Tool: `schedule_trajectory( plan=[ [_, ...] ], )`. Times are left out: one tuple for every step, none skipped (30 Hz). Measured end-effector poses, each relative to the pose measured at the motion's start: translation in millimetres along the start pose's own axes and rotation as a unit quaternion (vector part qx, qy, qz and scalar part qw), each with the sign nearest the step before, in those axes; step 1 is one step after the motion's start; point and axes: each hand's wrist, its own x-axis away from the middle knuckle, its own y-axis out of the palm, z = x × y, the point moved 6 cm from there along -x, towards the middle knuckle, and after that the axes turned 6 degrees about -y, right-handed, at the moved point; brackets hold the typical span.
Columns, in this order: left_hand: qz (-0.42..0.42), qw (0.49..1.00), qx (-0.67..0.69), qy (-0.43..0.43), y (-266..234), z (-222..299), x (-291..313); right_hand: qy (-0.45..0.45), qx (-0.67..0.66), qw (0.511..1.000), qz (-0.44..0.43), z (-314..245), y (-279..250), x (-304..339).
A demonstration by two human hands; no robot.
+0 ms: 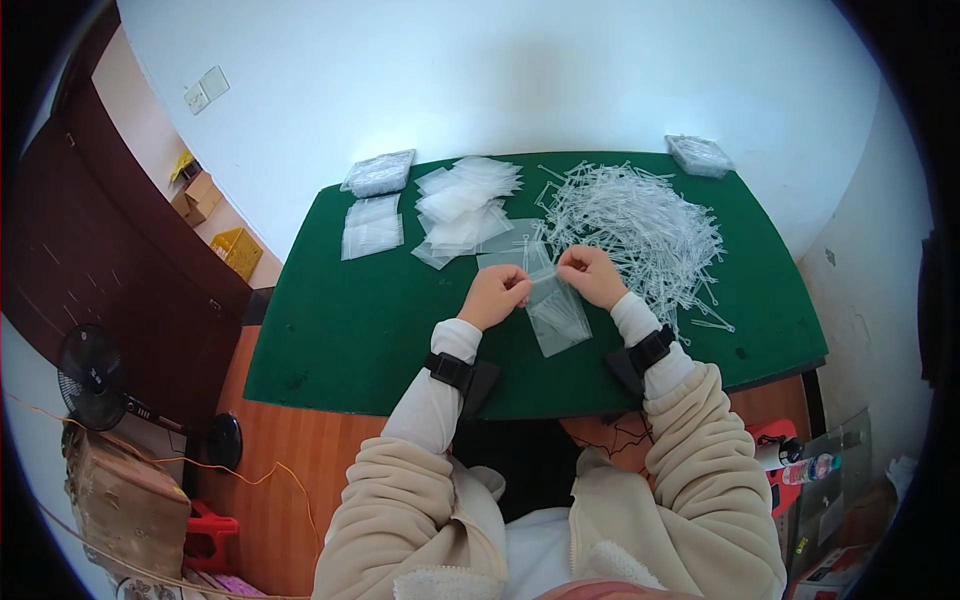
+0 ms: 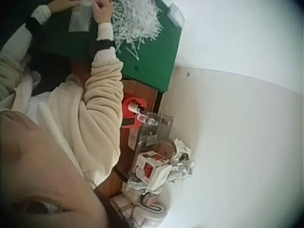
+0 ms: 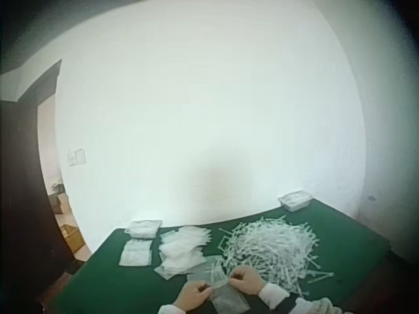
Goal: Packaging small white strips into plastic bags at a workstation.
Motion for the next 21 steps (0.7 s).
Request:
schedule_trajectory(
  plan=[
    [0.001,1.000,0.000,0.000,0,-1,1,-0.063,0.042,0.997,-0.016,-7,4,1],
    [0.001,0.998,-0.052,0.021,2,2,2,-0.126,0.084,0.988,-0.032,-17,10,3],
    [0.002,0.994,-0.104,0.043,4,5,4,-0.188,0.125,0.973,-0.048,-26,15,6],
    [0.003,0.986,-0.156,0.064,6,8,5,-0.189,0.125,0.973,-0.049,-28,17,7],
    [0.003,0.986,-0.156,0.064,7,8,5,-0.198,0.145,0.967,-0.069,-30,22,9],
    [-0.002,0.984,-0.164,0.073,9,9,6,-0.207,0.165,0.960,-0.089,-32,27,11],
    [-0.007,0.982,-0.172,0.081,11,10,7,-0.217,0.184,0.952,-0.109,-33,30,13],
    [-0.012,0.979,-0.181,0.090,12,12,7,-0.217,0.184,0.952,-0.109,-33,29,12],
    [-0.012,0.979,-0.181,0.090,12,12,7,-0.208,0.179,0.955,-0.111,-32,28,12],
    [-0.009,0.979,-0.183,0.086,11,13,7,-0.200,0.173,0.958,-0.112,-31,27,11],
    [-0.006,0.979,-0.186,0.081,10,13,6,-0.192,0.168,0.960,-0.113,-30,26,10],
    [-0.003,0.979,-0.188,0.077,10,13,5,-0.191,0.167,0.961,-0.112,-30,24,9],
    [-0.004,0.979,-0.188,0.076,9,12,5,-0.171,0.152,0.967,-0.109,-28,21,8],
    [-0.002,0.985,-0.161,0.061,8,10,4,-0.151,0.137,0.973,-0.106,-26,18,7],
    [-0.001,0.990,-0.133,0.045,7,8,4,-0.131,0.121,0.978,-0.103,-24,16,6],
    [0.000,0.994,-0.105,0.029,5,6,3,-0.131,0.121,0.979,-0.103,-24,14,6],
    [0.000,0.994,-0.105,0.029,5,6,2,-0.105,0.106,0.984,-0.093,-25,11,6],
    [-0.003,0.997,-0.074,0.021,3,4,2,-0.080,0.090,0.989,-0.083,-27,7,5],
    [-0.005,0.999,-0.042,0.013,2,3,1,-0.055,0.074,0.993,-0.073,-26,5,5],
    [-0.007,1.000,-0.011,0.005,1,1,1,-0.056,0.074,0.993,-0.073,-25,4,4],
    [-0.007,1.000,-0.011,0.005,-1,1,1,-0.035,0.044,0.996,-0.069,-20,2,2]
  ],
)
